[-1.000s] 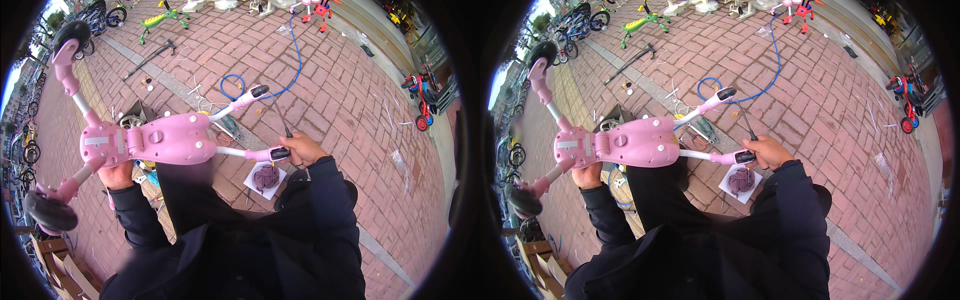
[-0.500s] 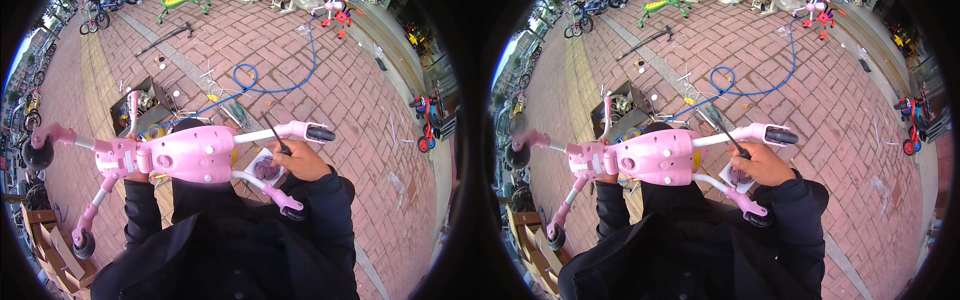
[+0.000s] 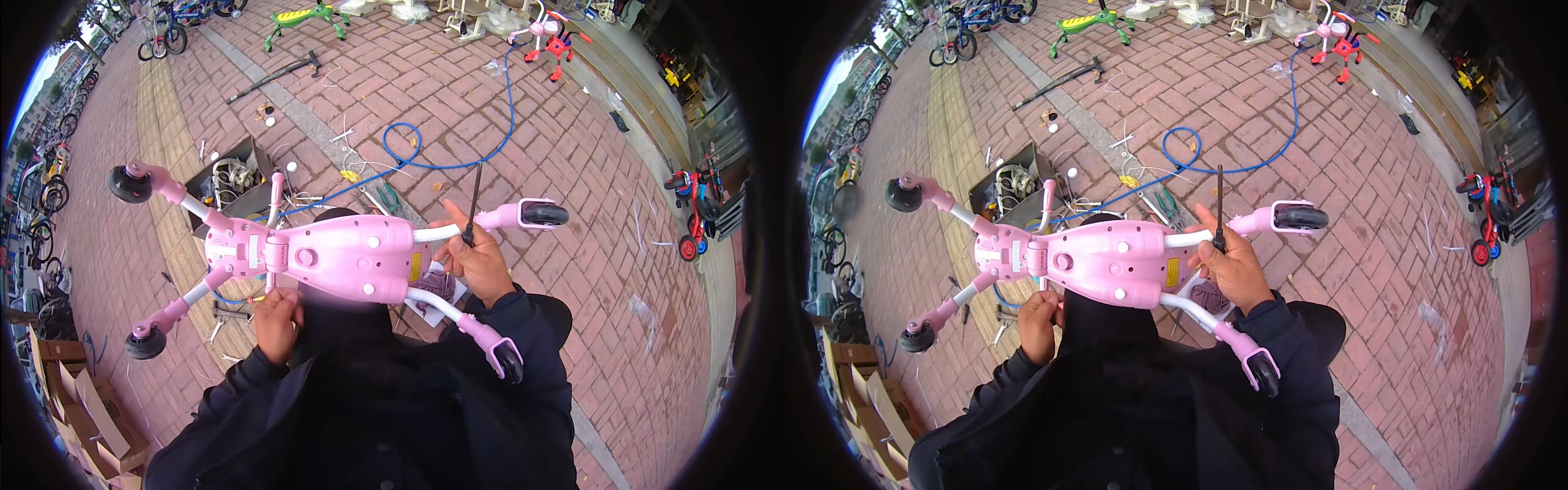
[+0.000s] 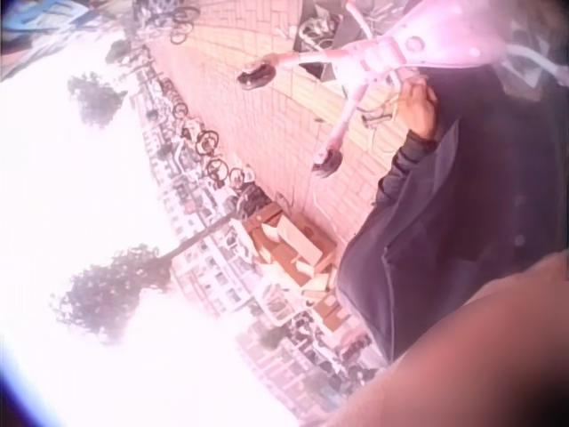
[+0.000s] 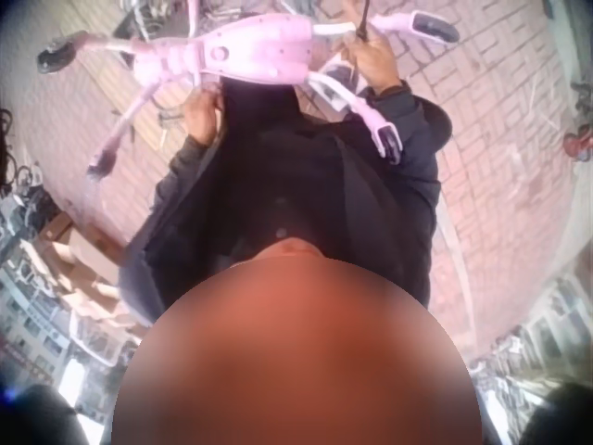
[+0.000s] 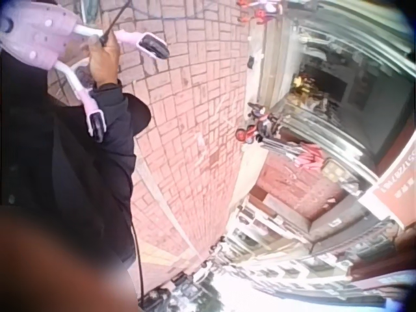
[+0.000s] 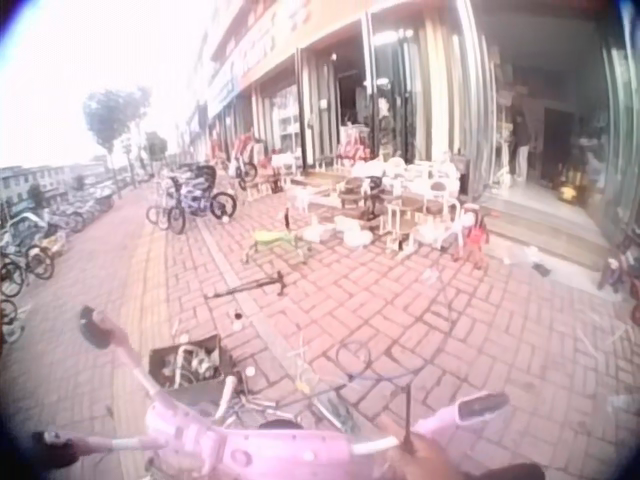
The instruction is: The person assembles a pink children's scooter on a paved sidewalk. They use a screwdriver to tighten screws on the handlebar stem and deck, rotate the scooter to access different sides, and secure the components.
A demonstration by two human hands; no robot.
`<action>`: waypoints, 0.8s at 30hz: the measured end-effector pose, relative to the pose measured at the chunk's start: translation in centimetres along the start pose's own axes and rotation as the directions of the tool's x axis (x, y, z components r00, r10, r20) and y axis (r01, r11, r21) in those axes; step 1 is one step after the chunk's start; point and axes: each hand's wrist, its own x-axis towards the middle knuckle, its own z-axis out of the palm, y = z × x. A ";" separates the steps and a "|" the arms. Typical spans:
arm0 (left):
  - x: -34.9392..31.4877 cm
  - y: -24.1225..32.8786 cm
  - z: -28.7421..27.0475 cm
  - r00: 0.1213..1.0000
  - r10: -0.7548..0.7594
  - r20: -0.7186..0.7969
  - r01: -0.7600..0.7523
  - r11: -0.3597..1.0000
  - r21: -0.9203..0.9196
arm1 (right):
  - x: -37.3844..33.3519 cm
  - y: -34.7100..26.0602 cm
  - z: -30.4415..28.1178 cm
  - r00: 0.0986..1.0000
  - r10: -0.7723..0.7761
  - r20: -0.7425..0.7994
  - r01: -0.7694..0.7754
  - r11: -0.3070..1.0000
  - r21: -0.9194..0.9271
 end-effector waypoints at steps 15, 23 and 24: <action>7.1 10.9 10.6 0.530 0.504 0.682 -0.844 0.231 0.485 | -2.5 -7.6 0.1 0.955 0.296 0.035 -0.186 0.683 -0.707; 6.8 10.3 10.8 0.551 0.564 0.615 -0.817 0.213 0.537 | -6.3 -12.8 0.1 0.999 -0.017 0.029 0.033 0.564 -0.825; 6.8 10.4 10.8 0.547 0.572 0.611 -0.817 0.205 0.539 | -6.6 -13.2 0.2 0.997 -0.075 0.027 0.065 0.558 -0.827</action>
